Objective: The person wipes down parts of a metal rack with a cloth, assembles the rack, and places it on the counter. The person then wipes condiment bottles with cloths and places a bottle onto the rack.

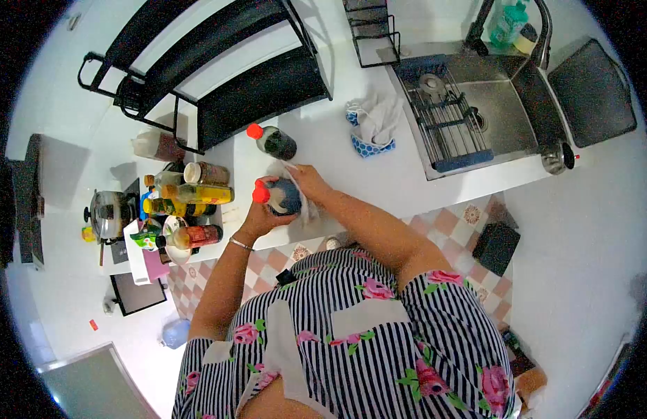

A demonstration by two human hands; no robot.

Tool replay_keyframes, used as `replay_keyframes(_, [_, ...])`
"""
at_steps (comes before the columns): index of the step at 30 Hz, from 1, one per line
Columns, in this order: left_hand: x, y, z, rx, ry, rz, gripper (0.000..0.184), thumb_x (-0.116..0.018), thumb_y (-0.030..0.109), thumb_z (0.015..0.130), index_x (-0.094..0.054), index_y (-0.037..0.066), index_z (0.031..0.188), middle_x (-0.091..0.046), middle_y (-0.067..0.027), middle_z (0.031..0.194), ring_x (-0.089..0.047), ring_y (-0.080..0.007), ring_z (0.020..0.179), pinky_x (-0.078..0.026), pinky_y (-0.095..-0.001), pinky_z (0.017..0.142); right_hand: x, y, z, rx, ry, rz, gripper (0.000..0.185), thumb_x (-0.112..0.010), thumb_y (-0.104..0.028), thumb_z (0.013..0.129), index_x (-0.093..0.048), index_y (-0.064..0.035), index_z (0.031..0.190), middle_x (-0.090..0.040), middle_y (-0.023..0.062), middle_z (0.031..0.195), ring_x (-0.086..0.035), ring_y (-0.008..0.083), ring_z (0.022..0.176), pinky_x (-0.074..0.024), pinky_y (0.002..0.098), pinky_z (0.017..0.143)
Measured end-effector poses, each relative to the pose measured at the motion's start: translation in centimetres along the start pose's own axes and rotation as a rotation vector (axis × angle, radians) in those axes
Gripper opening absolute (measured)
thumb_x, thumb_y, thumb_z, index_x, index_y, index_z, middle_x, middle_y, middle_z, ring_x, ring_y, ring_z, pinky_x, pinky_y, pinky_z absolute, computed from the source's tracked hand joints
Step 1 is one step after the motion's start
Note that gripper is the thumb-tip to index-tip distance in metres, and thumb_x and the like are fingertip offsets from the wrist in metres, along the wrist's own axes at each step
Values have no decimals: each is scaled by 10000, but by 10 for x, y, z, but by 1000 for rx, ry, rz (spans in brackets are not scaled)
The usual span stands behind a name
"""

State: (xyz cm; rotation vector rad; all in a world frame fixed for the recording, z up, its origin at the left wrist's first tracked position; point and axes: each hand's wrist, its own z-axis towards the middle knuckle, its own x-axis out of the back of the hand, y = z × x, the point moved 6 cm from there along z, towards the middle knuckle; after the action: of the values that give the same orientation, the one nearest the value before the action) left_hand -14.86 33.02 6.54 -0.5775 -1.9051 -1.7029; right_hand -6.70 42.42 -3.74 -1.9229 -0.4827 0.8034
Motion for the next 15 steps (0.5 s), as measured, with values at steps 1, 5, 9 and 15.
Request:
replay_keyframes(1, [2, 7, 2, -30, -28, 41, 997, -864, 230, 493, -341, 31, 1319, -432, -145, 1209, -453, -317, 1138, -378, -363, 992, 10, 3, -3, 117, 30, -244, 333, -493, -273, 905, -627, 15, 1005, -630, 178, 858, -607, 268, 793, -471, 352, 746])
replay_keyframes(5, [15, 15, -5, -36, -32, 52, 1087, -866, 179, 534, -233, 22, 1403, -387, -168, 1269, -443, -313, 1163, -373, -357, 1003, 26, -10, -12, 334, 133, -754, 356, -490, -304, 903, -637, 10, 981, -615, 207, 946, -596, 343, 877, -468, 399, 809])
replay_keyframes(9, [0, 20, -30, 140, 323, -232, 933, -816, 92, 644, -257, -23, 1382, -409, -158, 1270, -474, -247, 1126, -424, -339, 941, 13, -37, -14, 120, 110, -229, 361, -499, -317, 890, -641, 12, 937, -606, 234, 996, -570, 400, 939, -461, 437, 844])
replay_keyframes(15, [-25, -9, -37, 244, 559, -406, 611, -712, 135, 799, -402, -29, 1300, -536, -122, 1118, -509, -198, 1057, -414, -316, 925, 6, -13, -13, 186, -49, -893, 367, -522, -325, 878, -627, 18, 951, -635, 207, 919, -601, 362, 864, -464, 398, 787])
